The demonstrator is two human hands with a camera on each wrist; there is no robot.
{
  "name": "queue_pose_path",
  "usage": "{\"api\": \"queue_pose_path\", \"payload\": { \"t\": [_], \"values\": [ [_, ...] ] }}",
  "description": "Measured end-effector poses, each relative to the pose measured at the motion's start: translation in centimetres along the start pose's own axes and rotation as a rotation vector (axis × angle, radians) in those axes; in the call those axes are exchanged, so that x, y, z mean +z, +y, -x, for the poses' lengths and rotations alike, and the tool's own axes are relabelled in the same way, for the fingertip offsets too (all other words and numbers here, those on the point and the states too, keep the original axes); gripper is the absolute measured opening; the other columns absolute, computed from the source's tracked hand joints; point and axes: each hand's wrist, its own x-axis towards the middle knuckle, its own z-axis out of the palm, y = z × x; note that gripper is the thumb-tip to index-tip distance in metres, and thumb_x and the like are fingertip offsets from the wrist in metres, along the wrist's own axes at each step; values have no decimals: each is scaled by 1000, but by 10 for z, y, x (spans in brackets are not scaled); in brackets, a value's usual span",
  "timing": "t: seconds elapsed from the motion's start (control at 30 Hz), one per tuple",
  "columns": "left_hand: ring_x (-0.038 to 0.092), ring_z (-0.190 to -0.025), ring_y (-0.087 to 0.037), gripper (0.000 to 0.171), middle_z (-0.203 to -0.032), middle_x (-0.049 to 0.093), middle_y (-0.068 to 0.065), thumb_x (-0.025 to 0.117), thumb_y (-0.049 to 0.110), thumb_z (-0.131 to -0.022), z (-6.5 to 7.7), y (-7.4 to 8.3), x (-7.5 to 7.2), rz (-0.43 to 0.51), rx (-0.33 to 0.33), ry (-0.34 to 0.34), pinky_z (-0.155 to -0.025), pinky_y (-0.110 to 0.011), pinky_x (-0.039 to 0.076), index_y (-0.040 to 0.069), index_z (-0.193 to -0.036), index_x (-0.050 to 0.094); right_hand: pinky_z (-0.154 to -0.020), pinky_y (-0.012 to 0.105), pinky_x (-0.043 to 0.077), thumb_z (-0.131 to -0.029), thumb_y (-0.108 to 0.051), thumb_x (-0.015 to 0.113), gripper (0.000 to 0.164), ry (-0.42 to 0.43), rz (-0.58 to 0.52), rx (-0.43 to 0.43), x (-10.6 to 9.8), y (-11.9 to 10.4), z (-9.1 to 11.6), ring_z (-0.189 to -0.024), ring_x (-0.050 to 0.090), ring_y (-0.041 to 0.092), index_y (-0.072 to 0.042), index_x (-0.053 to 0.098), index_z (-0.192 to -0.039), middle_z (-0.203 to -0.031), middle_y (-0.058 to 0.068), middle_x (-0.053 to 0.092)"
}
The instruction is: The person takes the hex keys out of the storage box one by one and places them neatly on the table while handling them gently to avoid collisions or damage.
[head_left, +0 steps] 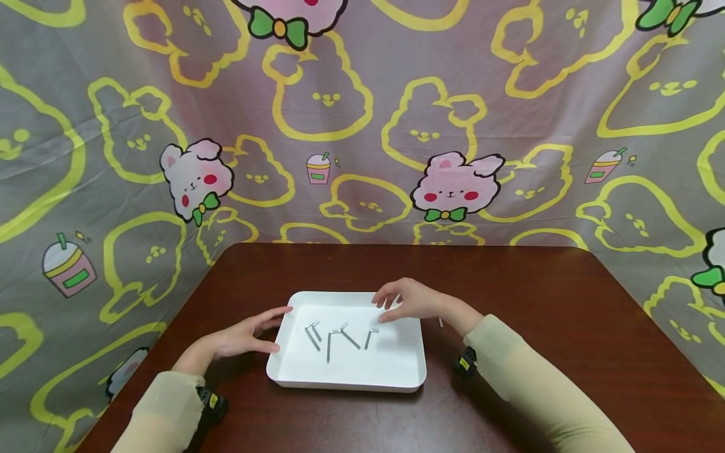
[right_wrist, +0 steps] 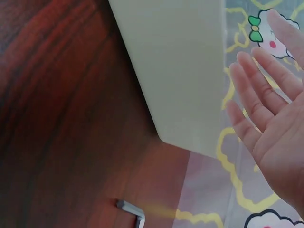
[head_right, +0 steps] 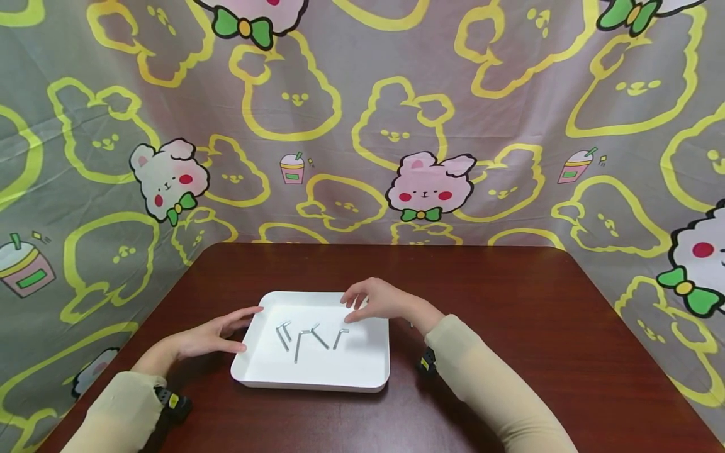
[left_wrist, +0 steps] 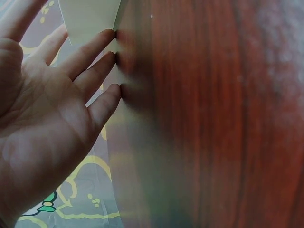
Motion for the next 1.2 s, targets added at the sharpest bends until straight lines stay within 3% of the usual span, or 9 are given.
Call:
{"api": "queue_pose_path", "payload": {
  "t": [0.27,0.43,0.77,1.2],
  "values": [
    [24,-139,-43,82,-155,25,-22,73,24,-87,0,0,1,4,-1,-3,-104,-69,18,16,-154,25,-88,44,47,-81,-23,81,37,-42,52,-39,14,8,-6,-93,63,15,-6,72,-112,-107,6,68],
    [24,-140,-44,82,-155,24,-23,72,24,-88,1,0,2,8,1,-10,-104,-70,17,15,-154,24,-86,41,47,-79,-22,82,35,-34,50,-43,20,11,-6,-93,64,20,-6,73,-109,-105,5,69],
    [23,-140,-44,82,-155,23,-23,72,23,-88,1,0,1,9,0,-7,-104,-70,17,15,-154,24,-71,25,49,-77,-25,84,31,-4,75,-12,30,16,-8,-84,63,8,-9,75,-102,-95,-6,68],
    [23,-140,-45,83,-155,24,-24,73,24,-87,0,0,1,8,0,-3,-104,-70,17,14,-154,24,-68,21,48,-76,-23,85,25,-18,168,2,35,22,-14,-75,61,2,-14,75,-97,-87,-11,66]
  ]
}}
